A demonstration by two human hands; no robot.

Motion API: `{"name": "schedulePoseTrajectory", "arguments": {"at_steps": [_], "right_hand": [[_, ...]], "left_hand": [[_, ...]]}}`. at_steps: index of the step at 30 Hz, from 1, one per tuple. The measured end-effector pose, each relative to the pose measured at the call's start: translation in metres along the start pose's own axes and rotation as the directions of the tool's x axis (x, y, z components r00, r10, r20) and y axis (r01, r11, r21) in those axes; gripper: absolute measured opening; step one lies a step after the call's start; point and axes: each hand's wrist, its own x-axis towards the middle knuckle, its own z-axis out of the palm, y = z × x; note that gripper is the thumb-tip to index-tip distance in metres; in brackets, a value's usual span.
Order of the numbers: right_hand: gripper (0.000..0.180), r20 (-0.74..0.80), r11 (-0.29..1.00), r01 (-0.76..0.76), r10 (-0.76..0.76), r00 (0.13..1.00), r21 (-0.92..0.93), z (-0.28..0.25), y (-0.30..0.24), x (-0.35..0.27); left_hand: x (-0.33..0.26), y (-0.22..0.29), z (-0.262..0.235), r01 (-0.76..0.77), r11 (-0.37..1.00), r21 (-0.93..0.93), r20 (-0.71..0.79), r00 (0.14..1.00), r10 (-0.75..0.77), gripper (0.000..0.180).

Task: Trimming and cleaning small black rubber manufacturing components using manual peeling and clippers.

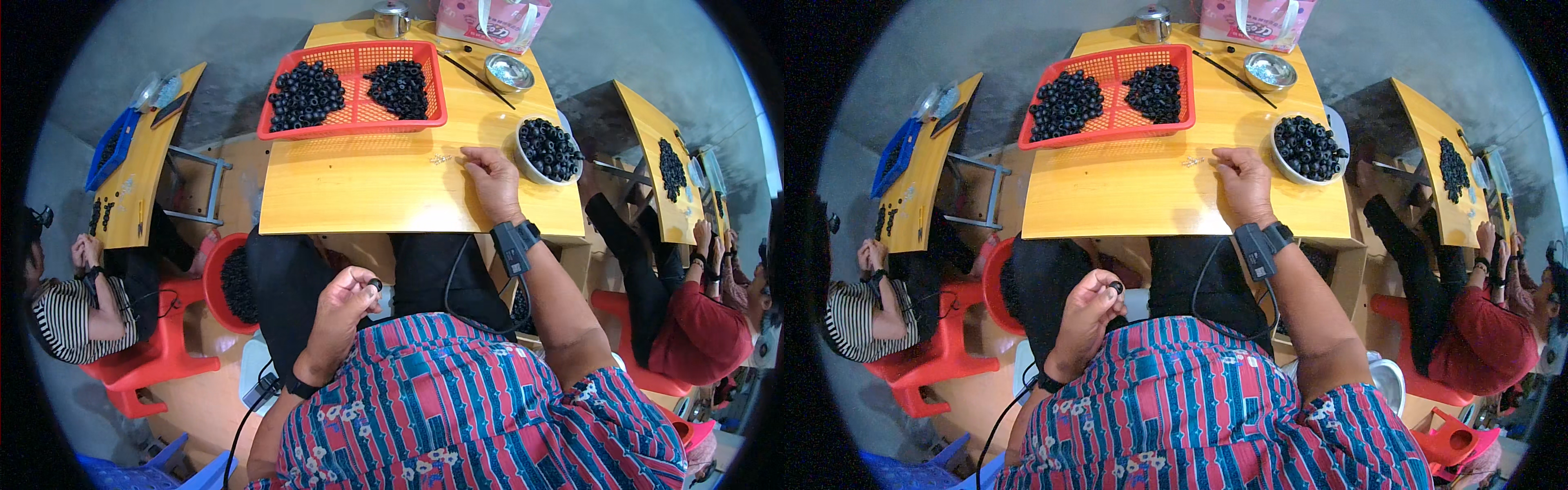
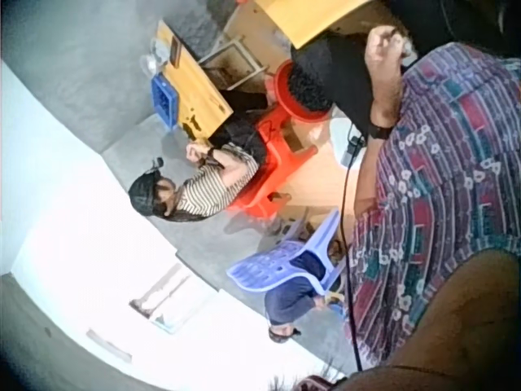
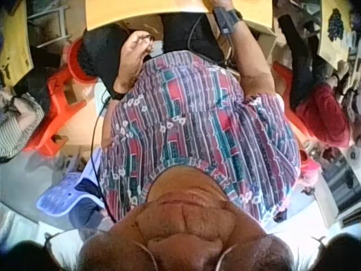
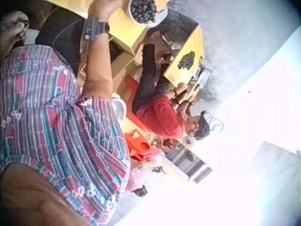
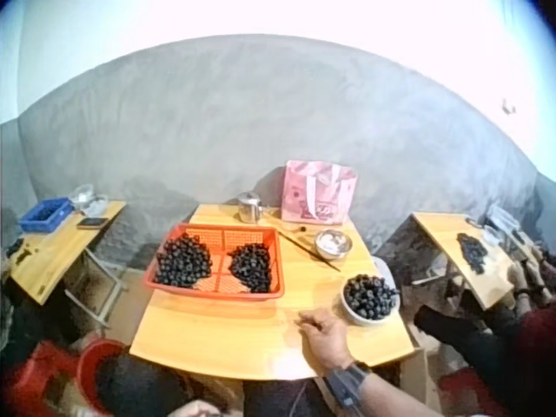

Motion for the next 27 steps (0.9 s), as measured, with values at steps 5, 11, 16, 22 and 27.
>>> {"name": "schedulePoseTrajectory", "arguments": {"at_steps": [5, 11, 16, 22, 27], "right_hand": [[0.018, 0.098, 0.949, 0.17, -0.149, 0.984, -0.266, 0.006, -0.001, 0.008], [0.013, 0.181, 0.874, 0.188, -0.117, 0.977, -0.448, 0.007, -0.006, 0.012], [0.01, 0.216, 0.822, 0.273, -0.187, 0.958, -0.501, 0.004, -0.007, 0.008], [0.006, 0.189, 0.804, 0.297, -0.231, 0.954, -0.515, -0.004, -0.004, 0.003], [0.005, 0.247, 0.684, 0.333, -0.226, 0.943, -0.648, -0.005, -0.004, -0.004]], "left_hand": [[0.002, 0.002, -0.001, 0.002, 1.0, -0.011, 0.007, 1.0, -0.002, 0.008], [0.001, 0.002, -0.003, -0.001, 1.0, 0.011, 0.007, 1.0, 0.001, 0.009], [0.001, 0.001, -0.005, -0.007, 1.0, 0.02, 0.012, 1.0, 0.007, 0.01], [0.0, 0.0, -0.004, -0.019, 0.999, 0.035, 0.02, 1.0, 0.018, 0.008], [-0.001, 0.001, 0.001, -0.005, 0.999, -0.032, -0.037, 0.999, 0.004, 0.007]]}}
